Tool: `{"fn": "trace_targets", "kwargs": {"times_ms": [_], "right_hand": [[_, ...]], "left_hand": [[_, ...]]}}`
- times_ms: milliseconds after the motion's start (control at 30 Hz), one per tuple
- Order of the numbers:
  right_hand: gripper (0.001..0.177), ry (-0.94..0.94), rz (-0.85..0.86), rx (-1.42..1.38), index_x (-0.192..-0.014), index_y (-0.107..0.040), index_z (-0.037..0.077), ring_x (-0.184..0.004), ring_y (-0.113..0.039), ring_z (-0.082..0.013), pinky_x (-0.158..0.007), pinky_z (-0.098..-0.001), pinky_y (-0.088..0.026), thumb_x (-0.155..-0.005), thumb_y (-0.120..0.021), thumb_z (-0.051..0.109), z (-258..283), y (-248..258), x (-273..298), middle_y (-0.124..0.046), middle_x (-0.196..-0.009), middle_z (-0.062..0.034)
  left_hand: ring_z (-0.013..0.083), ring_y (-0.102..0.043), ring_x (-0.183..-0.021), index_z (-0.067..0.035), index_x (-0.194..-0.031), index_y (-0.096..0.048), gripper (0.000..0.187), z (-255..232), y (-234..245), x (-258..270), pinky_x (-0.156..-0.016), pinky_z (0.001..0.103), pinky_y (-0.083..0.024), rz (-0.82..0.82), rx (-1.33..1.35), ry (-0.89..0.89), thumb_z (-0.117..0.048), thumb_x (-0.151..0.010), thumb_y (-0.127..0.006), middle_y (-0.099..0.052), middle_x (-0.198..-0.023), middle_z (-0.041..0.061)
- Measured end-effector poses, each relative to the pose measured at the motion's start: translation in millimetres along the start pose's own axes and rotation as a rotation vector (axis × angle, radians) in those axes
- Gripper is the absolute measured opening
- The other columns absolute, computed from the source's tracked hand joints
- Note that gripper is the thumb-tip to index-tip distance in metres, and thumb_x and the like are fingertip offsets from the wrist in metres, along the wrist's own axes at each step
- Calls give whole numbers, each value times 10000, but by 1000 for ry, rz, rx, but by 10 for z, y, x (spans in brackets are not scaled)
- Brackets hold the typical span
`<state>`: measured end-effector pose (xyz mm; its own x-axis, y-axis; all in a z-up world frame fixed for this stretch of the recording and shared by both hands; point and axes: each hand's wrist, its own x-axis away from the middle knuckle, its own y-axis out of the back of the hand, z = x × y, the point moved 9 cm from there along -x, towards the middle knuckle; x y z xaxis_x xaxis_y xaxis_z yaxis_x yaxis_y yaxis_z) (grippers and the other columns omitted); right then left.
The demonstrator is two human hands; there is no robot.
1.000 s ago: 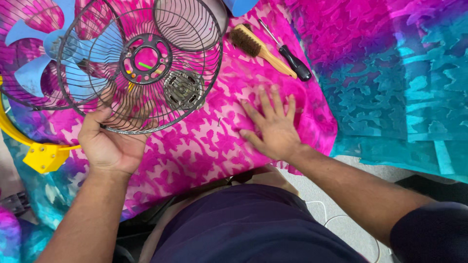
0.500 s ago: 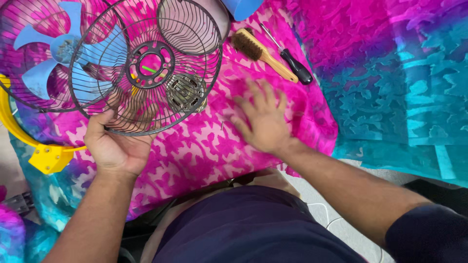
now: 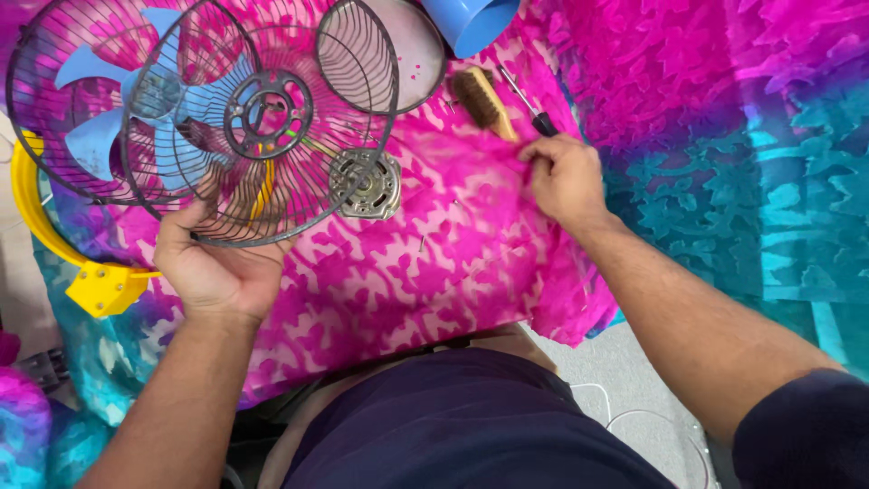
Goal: The person disassembles a small electric fan by removing the motor housing and then reassembles it. They use a screwdriver to remove screws from the motor casing, separate the housing, and then place the motor back into the fan cage, securing it with screws.
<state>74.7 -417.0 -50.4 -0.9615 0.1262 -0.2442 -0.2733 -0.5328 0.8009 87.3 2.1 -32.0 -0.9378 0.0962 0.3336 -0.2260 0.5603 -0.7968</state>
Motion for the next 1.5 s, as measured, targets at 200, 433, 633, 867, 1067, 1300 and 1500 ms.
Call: {"fn": "trace_targets", "kwargs": {"times_ms": [200,433,633,867,1067,1300,1500], "right_hand": [[143,200,-75,125,-970,-761,84,-871,-677,-409,-788,-487,-542,-853,-685,49,358,105,-74,-686,-903,-190],[222,280,225,-127,-1128,-745,40,-931,-713,-412,-844,-491,-568,-947,-633,104,867,-368,-433,-731,-1023,-208],[268,-188,257,173,-1144,-737,75,-912,-704,-413,-842,-510,-543,-907,-664,177,525,-472,-706,-743,-942,-191],[264,-131,250,141,-1155,-752,111,-972,-681,-431,-879,-529,-518,-911,-671,170,573,-684,-966,-721,-1030,-224],[205,-182,279,133,-1056,-741,87,-987,-687,-405,-871,-499,-532,-862,-714,149,420,-911,-1054,-725,-1026,-210],[64,-200,335,-292,-1031,-654,17,-850,-745,-236,-765,-352,-590,-987,-612,36,181,-1128,-957,-753,-938,-161],[107,-428,301,-918,-1148,-580,39,-742,-703,-139,-602,-255,-549,-1043,-597,24,255,-933,-738,-755,-1021,-100]], "left_hand": [[323,-626,-1341,-116,-1293,-648,456,-137,-13,13,-1206,577,-447,20,-31,-25,-265,-865,-590,-667,-1399,114],[312,-647,-1278,-114,-1312,-630,444,-148,229,2,-1109,559,-475,-44,-57,-26,-277,-903,-565,-688,-1367,100],[311,-686,-1208,-102,-1342,-613,443,-169,465,-72,-1041,550,-513,-94,-85,-40,-237,-927,-533,-706,-1332,102],[301,-710,-1136,-125,-1308,-612,394,-108,615,-127,-997,547,-544,-197,-182,4,-239,-950,-495,-725,-1274,96],[294,-718,-1118,-129,-1289,-606,347,-76,642,-160,-1000,543,-572,-234,-176,7,-227,-969,-513,-732,-1237,90],[276,-743,-1041,-116,-1257,-637,334,-110,685,-167,-946,508,-581,-250,-171,-17,-206,-959,-516,-759,-1168,85],[271,-733,-991,-84,-1142,-658,218,-109,682,-201,-910,497,-575,-192,-145,-43,-189,-994,-537,-757,-1102,92]]}}
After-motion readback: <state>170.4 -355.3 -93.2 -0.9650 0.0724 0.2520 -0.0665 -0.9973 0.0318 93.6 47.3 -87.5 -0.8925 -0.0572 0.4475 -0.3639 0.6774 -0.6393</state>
